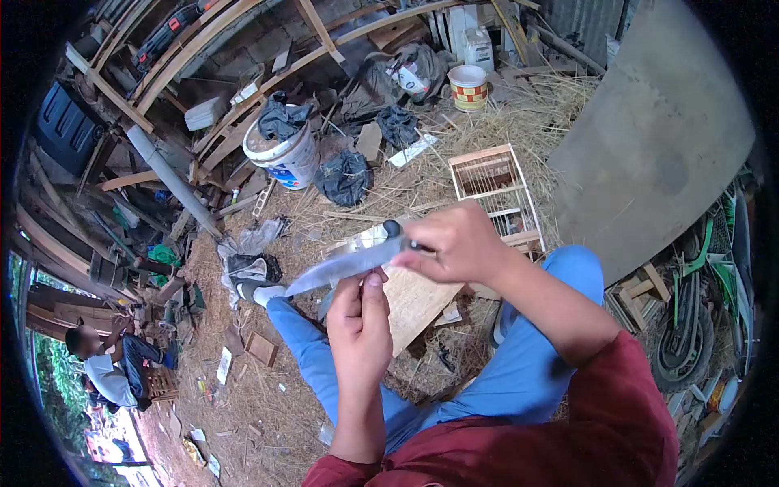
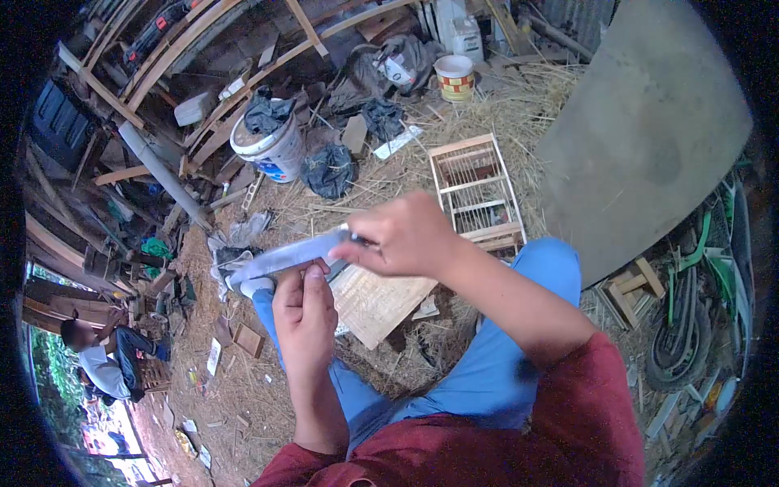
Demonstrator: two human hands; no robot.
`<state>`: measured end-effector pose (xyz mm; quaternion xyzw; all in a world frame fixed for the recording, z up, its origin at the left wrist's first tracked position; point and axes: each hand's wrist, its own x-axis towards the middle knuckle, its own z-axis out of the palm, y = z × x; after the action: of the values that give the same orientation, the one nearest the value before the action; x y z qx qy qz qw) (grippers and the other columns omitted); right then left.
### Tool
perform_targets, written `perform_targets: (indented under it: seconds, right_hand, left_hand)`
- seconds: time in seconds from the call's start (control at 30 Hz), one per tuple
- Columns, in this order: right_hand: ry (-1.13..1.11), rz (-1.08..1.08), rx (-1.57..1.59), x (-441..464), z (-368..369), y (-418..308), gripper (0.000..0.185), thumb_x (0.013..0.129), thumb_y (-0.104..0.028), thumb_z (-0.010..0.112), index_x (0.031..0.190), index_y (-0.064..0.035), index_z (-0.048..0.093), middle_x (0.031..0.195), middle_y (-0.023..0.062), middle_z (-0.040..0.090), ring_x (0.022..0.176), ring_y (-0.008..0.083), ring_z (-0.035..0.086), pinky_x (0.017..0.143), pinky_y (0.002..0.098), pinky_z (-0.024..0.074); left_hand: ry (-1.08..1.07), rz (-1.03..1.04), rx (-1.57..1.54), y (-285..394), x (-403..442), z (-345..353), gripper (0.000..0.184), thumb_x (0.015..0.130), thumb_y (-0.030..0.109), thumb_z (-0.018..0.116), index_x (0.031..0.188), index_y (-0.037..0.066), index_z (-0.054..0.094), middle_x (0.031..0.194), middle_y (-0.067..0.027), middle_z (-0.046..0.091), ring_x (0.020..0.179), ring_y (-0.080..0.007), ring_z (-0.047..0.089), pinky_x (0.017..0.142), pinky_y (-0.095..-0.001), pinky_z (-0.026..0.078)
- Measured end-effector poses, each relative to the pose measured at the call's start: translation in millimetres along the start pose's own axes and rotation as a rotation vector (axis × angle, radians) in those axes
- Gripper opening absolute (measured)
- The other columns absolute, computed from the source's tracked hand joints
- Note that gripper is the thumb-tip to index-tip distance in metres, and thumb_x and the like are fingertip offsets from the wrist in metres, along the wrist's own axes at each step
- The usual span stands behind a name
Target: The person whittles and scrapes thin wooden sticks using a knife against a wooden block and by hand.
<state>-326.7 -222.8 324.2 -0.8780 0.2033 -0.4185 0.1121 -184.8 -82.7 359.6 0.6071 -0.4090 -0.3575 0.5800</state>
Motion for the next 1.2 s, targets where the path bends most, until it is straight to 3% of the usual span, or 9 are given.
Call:
perform_targets:
  seconds: [0.07,0.27,0.37,0.63,0.73,0.8,0.87,1.03,1.2]
  right_hand:
    - [0.018,0.39,0.061,6.5,2.2,20.7,0.046,0.094,-0.049,0.067,0.077,-0.0069,0.069,0.058,0.0124,0.058,0.049,0.0315,0.059,0.047,0.0398,0.0444]
    - [0.088,0.276,0.127,5.8,-6.2,12.2,0.054,0.094,-0.059,0.062,0.069,-0.0111,0.068,0.055,0.0101,0.059,0.05,0.0316,0.063,0.047,0.042,0.0464]
    - [0.07,-0.017,-0.016,-1.3,7.5,0.7,0.054,0.094,-0.059,0.061,0.064,-0.014,0.06,0.052,0.0079,0.057,0.048,0.0275,0.062,0.045,0.0416,0.0456]
    - [0.017,0.127,-0.035,0.4,8.8,14.2,0.045,0.092,-0.047,0.069,0.068,-0.0094,0.062,0.057,0.0101,0.058,0.053,0.0308,0.062,0.047,0.0406,0.0451]
    - [0.079,0.027,-0.054,-0.6,16.9,10.8,0.054,0.094,-0.058,0.061,0.065,-0.0128,0.063,0.052,0.0098,0.058,0.049,0.0298,0.063,0.046,0.0422,0.047]
    - [0.036,0.094,-0.019,0.8,11.2,18.3,0.053,0.095,-0.058,0.061,0.067,-0.0124,0.065,0.052,0.0101,0.058,0.051,0.0306,0.064,0.047,0.0421,0.0481]
    - [0.017,0.421,0.012,6.2,3.7,29.6,0.053,0.095,-0.057,0.061,0.07,-0.012,0.067,0.052,0.0105,0.057,0.053,0.031,0.065,0.049,0.0422,0.0487]
    - [0.061,0.096,0.061,1.5,14.0,7.3,0.054,0.094,-0.058,0.061,0.067,-0.0118,0.064,0.054,0.0109,0.058,0.05,0.031,0.063,0.046,0.0428,0.0458]
    - [-0.077,0.025,-0.021,1.7,9.4,-2.0,0.045,0.092,-0.052,0.068,0.072,-0.0116,0.066,0.059,0.0106,0.059,0.051,0.0307,0.061,0.046,0.0413,0.0439]
  left_hand:
    - [-0.023,0.008,-0.059,2.3,-3.4,1.2,0.014,0.108,0.015,0.052,0.103,0.004,0.059,0.067,0.0079,0.041,0.057,-0.0003,0.034,0.05,-0.0211,0.025]
    - [0.021,0.023,-0.028,-2.4,3.3,2.2,0.014,0.108,0.014,0.051,0.103,0.005,0.06,0.067,0.0079,0.042,0.057,-0.0002,0.034,0.05,-0.0208,0.024]
    - [0.027,0.011,0.036,-3.5,2.3,2.5,0.014,0.108,0.014,0.051,0.103,0.005,0.06,0.066,0.0082,0.041,0.057,-0.0002,0.034,0.05,-0.0209,0.025]
    - [0.033,0.012,-0.031,-13.0,12.0,-1.8,0.015,0.108,0.017,0.05,0.106,0.005,0.059,0.065,0.0095,0.041,0.055,0.0012,0.032,0.048,-0.0206,0.021]
    - [0.027,0.005,-0.05,-15.4,9.2,-0.8,0.015,0.108,0.018,0.05,0.105,0.006,0.058,0.064,0.0093,0.04,0.055,0.0011,0.032,0.048,-0.0203,0.021]
    - [0.02,-0.003,-0.054,-12.2,4.5,-1.1,0.015,0.109,0.018,0.05,0.104,0.006,0.058,0.064,0.0092,0.04,0.054,0.001,0.031,0.048,-0.0201,0.021]
    - [0.007,-0.058,-0.135,-5.8,3.6,-2.2,0.016,0.109,0.018,0.049,0.104,0.006,0.058,0.064,0.0089,0.041,0.053,0.0006,0.032,0.047,-0.0204,0.021]
    - [-0.006,-0.036,-0.135,-17.2,11.3,-5.3,0.016,0.109,0.017,0.048,0.103,0.005,0.058,0.063,0.009,0.041,0.052,0.0006,0.031,0.045,-0.0214,0.021]
    - [0.006,-0.065,-0.107,-13.6,6.1,-3.6,0.016,0.109,0.017,0.048,0.102,0.005,0.057,0.063,0.0093,0.04,0.051,0.0008,0.03,0.045,-0.0215,0.02]
